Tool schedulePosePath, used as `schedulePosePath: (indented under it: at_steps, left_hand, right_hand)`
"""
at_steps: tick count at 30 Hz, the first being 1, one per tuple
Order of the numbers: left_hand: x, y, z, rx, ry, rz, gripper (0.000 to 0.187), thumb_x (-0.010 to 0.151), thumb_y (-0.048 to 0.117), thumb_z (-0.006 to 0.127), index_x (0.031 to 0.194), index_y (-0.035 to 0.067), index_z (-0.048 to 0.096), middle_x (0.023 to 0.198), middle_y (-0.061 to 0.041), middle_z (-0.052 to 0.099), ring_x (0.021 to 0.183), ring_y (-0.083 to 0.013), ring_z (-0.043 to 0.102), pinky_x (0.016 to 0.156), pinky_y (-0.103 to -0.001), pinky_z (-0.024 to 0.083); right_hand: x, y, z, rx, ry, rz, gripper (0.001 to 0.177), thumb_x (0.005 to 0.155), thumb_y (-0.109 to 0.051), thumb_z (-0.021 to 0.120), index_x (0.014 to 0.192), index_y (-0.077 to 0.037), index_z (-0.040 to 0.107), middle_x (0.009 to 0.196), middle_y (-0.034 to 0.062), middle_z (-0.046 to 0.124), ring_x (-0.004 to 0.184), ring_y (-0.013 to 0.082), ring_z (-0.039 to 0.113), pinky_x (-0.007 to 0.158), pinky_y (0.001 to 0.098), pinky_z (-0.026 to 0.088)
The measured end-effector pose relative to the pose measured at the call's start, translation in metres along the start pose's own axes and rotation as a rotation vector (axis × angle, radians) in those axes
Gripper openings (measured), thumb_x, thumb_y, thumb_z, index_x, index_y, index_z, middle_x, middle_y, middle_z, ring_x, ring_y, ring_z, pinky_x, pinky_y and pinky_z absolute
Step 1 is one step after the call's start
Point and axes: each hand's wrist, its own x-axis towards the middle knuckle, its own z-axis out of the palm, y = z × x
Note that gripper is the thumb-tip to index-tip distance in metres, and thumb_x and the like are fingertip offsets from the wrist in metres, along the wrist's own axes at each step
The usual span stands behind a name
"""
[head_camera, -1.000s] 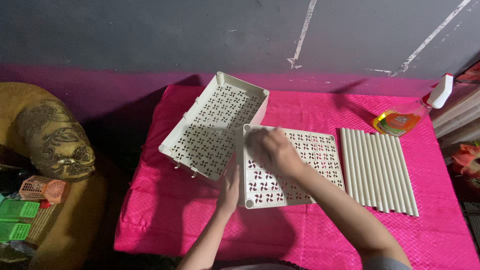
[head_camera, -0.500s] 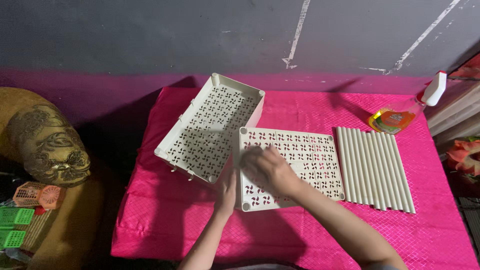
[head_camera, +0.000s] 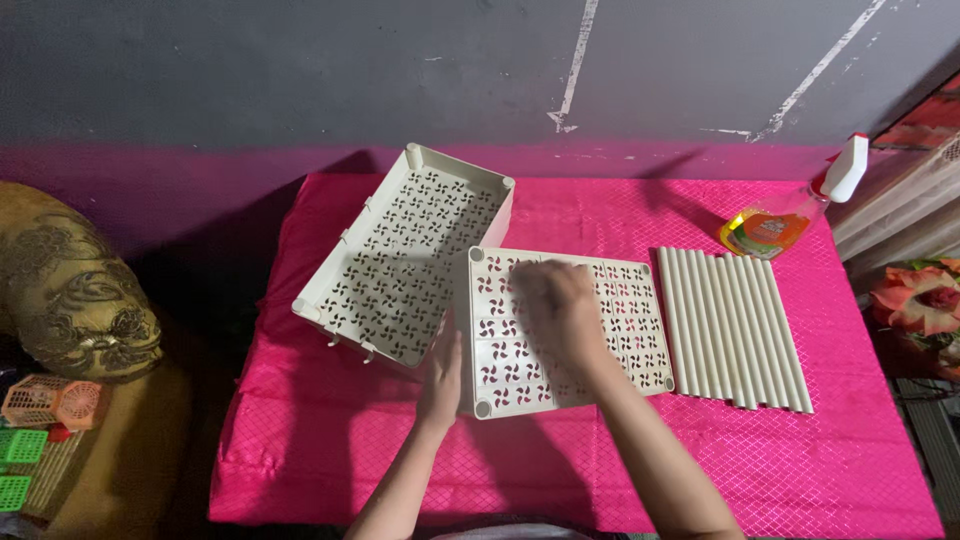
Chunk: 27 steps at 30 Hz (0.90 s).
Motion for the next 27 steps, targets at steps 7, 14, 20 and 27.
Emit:
schedulePosePath:
  at_steps: [7, 14, 20, 27]
  left_hand:
    - [-0.003, -0.014, -0.002, 0.139, 0.024, -0.052, 0.051, 0.111, 0.026, 0.036, 0.154, 0.001, 0.041, 0.16, -0.018, 0.044, 0.151, -0.0271, 0.039, 0.124, -0.037, 0.03]
    - [0.009, 0.01, -0.006, -0.363, 0.053, -0.286, 0.053, 0.111, 0.032, 0.038, 0.151, -0.002, 0.045, 0.159, -0.017, 0.047, 0.15, -0.0258, 0.043, 0.122, -0.036, 0.031]
    - [-0.001, 0.0, -0.008, -0.275, 0.023, -0.242, 0.054, 0.11, 0.032, 0.035, 0.153, 0.0, 0.044, 0.158, -0.018, 0.049, 0.148, -0.0277, 0.045, 0.121, -0.038, 0.035]
    - [-0.018, -0.06, 0.0, 0.404, 0.006, 0.271, 0.046, 0.111, 0.004, 0.038, 0.156, 0.001, 0.035, 0.162, -0.022, 0.04, 0.153, -0.0336, 0.039, 0.123, -0.043, 0.031]
  right_hand:
    - [-0.025, -0.025, -0.012, 0.004, -0.079, -0.255, 0.031, 0.084, -0.006, 0.07, 0.115, -0.007, 0.072, 0.113, 0.0127, 0.075, 0.108, 0.0261, 0.067, 0.088, 0.0388, 0.046]
    - [-0.02, 0.039, -0.022, -0.254, 0.014, 0.232, 0.021, 0.096, -0.006, 0.066, 0.114, -0.007, 0.076, 0.111, 0.0134, 0.075, 0.094, 0.0293, 0.062, 0.081, 0.038, 0.053]
    - [-0.03, -0.026, -0.002, 0.01, -0.096, -0.101, 0.032, 0.083, -0.006, 0.07, 0.115, -0.006, 0.073, 0.118, 0.0155, 0.072, 0.092, 0.0302, 0.061, 0.083, 0.039, 0.051]
    - [-0.057, 0.058, -0.043, -0.131, 0.035, 0.14, 0.018, 0.091, -0.003, 0.067, 0.104, -0.008, 0.077, 0.101, 0.0068, 0.078, 0.093, 0.0228, 0.07, 0.089, 0.0388, 0.048]
